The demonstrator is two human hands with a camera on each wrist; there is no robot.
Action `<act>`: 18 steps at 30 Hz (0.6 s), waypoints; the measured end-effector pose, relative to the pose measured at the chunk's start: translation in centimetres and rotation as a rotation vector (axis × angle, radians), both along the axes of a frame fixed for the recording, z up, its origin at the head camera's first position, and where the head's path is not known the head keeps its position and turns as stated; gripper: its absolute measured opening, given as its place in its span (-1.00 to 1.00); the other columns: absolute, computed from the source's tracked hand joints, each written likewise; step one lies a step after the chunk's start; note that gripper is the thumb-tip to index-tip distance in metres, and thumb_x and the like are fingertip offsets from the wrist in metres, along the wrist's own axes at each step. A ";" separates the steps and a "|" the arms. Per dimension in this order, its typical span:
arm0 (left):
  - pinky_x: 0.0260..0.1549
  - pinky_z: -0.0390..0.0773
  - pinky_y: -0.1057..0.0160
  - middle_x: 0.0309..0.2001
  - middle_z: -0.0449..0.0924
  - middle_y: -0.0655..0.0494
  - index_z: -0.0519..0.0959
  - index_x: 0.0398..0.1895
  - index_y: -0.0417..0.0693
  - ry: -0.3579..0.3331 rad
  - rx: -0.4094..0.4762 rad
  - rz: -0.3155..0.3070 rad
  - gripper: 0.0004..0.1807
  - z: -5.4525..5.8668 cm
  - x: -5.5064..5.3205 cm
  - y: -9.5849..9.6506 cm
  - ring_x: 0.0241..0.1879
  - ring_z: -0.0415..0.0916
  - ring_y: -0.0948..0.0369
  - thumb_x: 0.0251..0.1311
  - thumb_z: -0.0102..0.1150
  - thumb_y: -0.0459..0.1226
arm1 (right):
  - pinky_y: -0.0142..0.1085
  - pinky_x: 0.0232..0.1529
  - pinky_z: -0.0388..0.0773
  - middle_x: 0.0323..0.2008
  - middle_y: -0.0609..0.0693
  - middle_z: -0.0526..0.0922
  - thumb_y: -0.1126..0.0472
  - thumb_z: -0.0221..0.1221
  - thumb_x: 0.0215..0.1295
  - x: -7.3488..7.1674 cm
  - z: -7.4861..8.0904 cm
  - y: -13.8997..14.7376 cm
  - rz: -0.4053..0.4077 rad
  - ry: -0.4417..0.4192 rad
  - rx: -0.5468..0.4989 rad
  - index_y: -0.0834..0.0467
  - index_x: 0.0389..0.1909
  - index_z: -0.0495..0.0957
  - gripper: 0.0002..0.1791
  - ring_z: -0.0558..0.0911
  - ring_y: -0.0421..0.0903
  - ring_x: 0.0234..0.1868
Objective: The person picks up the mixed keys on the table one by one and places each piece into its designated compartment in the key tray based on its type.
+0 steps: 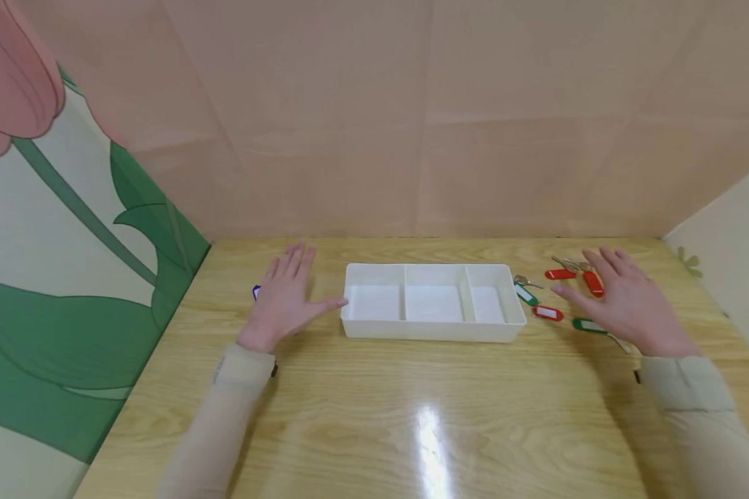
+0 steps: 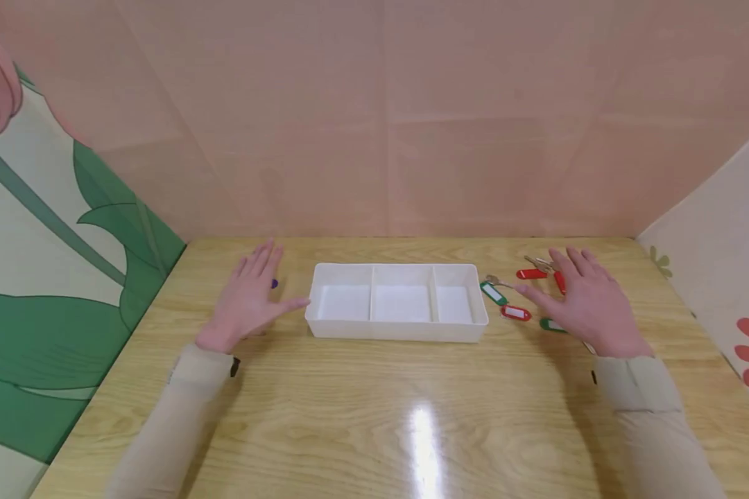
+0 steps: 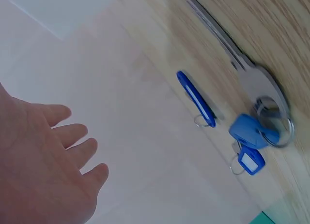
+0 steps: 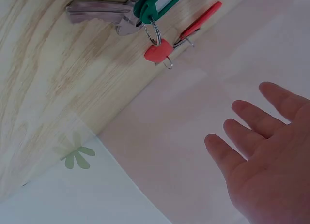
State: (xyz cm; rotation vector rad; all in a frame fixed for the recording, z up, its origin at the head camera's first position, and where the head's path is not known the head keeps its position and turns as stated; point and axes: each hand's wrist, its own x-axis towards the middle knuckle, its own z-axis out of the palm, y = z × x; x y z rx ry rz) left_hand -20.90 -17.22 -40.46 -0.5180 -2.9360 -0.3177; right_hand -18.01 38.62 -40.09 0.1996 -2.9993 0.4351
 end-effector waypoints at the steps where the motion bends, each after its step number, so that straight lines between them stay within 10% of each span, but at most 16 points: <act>1: 0.51 -0.23 -0.07 0.64 -0.24 -0.10 -0.11 0.65 -0.13 0.001 -0.004 -0.002 0.35 0.0 0.1 0.1 0.59 -0.30 -0.02 0.06 -0.20 0.64 | 0.42 0.39 -0.19 0.50 0.49 0.01 -0.35 0.11 0.40 0.0 0.0 0.0 0.003 0.001 -0.001 0.32 0.59 -0.02 0.08 -0.18 0.43 0.53; 18: 0.52 -0.34 0.06 0.64 -0.26 -0.08 -0.18 0.66 -0.12 -0.063 0.000 -0.058 0.39 0.2 1.0 3.1 0.60 -0.37 0.07 0.00 -0.21 0.67 | 0.52 0.13 0.18 0.42 0.49 0.17 -0.31 0.19 0.38 1.2 -0.1 -0.1 0.018 -0.021 -0.014 0.27 0.49 0.26 -0.08 0.15 0.52 0.38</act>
